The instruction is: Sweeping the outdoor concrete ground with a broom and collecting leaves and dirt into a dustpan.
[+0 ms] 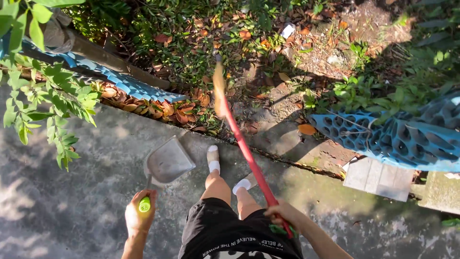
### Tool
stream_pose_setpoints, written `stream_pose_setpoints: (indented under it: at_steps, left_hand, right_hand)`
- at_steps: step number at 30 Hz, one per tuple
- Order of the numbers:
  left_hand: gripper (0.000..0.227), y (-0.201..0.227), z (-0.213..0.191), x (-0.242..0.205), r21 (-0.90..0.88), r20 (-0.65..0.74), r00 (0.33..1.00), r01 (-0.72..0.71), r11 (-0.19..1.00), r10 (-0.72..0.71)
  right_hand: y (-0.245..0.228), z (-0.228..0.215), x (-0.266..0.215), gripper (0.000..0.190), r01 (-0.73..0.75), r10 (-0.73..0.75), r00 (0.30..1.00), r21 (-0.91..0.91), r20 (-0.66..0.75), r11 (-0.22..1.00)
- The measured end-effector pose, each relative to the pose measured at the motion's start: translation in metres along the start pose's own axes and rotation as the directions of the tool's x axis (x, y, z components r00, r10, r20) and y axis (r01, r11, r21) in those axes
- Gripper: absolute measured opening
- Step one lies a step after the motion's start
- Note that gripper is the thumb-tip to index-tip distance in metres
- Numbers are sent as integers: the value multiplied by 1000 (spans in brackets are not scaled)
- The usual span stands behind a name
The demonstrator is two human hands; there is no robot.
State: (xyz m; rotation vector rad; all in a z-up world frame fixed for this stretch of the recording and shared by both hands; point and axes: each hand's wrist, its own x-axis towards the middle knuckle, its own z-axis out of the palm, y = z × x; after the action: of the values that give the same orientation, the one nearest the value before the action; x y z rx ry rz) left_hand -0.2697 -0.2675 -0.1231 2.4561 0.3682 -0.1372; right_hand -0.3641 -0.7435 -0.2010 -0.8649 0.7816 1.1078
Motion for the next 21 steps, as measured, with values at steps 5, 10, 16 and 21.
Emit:
stream_pose_setpoints:
  at_steps: [5, 10, 16, 21]
  left_hand:
    - [29, -49, -32, 21, 198, -113, 969, 238, 951, -219]
    - [32, -90, -43, 50, 235, -83, 964, 264, 935, -252]
    - [33, -110, -37, 82, 240, 74, 958, 251, 938, -276]
    - [30, -85, -42, 104, 174, 165, 953, 225, 959, -254]
  right_hand:
    - [-32, 44, 9, 21, -104, 117, 992, -204, 55, 973]
    - [-90, 41, 141, 21, -78, 133, 987, -461, 90, 884]
    - [-235, 65, 268, 27, -166, 180, 973, -98, 146, 981]
    - [-237, 159, 272, 26, 118, -147, 984, -247, -103, 962]
